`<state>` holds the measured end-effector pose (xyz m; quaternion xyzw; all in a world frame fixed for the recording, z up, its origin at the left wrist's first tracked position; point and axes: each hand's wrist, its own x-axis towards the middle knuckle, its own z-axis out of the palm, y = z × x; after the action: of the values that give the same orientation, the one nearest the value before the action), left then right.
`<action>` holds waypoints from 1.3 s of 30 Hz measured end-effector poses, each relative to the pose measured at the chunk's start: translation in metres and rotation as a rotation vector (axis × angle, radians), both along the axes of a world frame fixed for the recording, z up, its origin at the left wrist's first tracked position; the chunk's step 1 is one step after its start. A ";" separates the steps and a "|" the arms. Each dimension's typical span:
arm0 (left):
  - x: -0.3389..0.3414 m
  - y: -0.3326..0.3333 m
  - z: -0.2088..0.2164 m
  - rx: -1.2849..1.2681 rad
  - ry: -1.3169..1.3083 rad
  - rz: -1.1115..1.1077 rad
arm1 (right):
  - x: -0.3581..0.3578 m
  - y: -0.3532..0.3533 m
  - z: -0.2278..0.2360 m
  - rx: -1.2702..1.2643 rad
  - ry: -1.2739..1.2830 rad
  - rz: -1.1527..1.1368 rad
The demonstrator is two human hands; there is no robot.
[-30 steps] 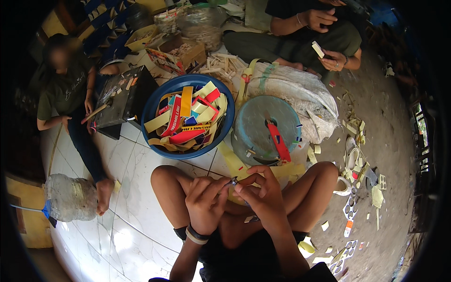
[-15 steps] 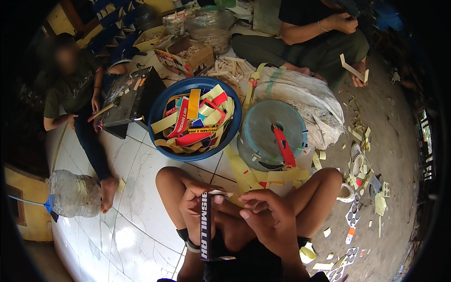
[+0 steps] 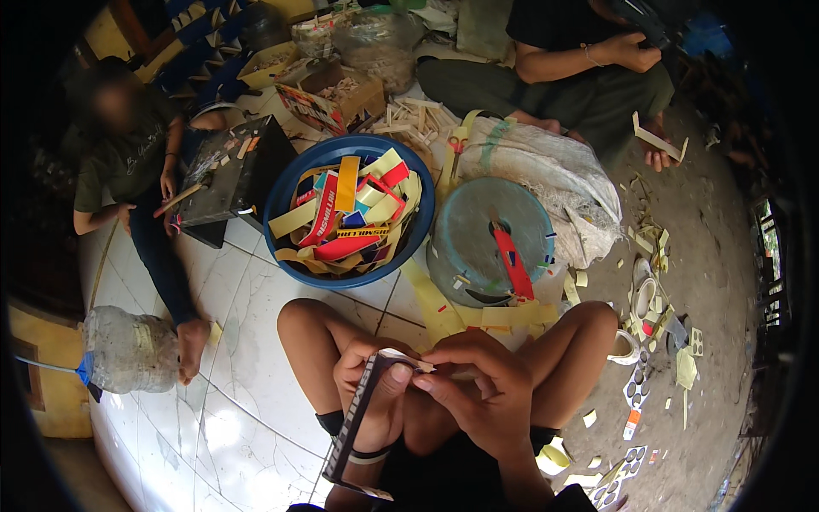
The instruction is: The person sits on the floor and uses a red utility knife to cut strips of colored tape into smaller pieces. They hold the tape with one hand and cut with the other, placing the cut pieces into a blue basin.
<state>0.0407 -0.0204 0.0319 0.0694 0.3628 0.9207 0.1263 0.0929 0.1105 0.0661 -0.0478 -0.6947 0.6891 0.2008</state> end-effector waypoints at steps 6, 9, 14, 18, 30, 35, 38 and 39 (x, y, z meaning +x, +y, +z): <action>0.004 0.004 -0.001 0.003 -0.095 -0.016 | 0.001 -0.001 -0.002 -0.139 -0.091 -0.014; 0.004 0.003 -0.009 -0.210 0.055 0.046 | 0.001 0.001 -0.006 -0.311 -0.111 0.015; 0.006 0.000 -0.018 -0.273 0.135 0.093 | 0.006 0.005 -0.014 -0.259 -0.119 0.049; 0.010 0.004 -0.011 -0.261 0.044 0.109 | 0.007 0.004 -0.013 -0.311 -0.170 0.043; 0.019 0.031 -0.005 -0.355 -0.027 0.067 | 0.017 0.012 -0.016 -0.210 -0.103 -0.218; 0.026 0.044 -0.017 -0.315 0.067 0.066 | 0.017 0.012 -0.022 0.124 0.082 -0.470; 0.029 0.049 -0.014 -0.408 0.107 0.085 | 0.020 0.018 -0.028 0.413 0.154 -0.507; 0.028 0.051 -0.012 -0.433 0.117 0.107 | 0.023 0.016 -0.028 0.443 0.157 -0.519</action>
<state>0.0692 0.0305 0.0199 0.0748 0.5618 0.8211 0.0681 0.1158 0.1262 0.0386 -0.1250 -0.7743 0.4493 0.4277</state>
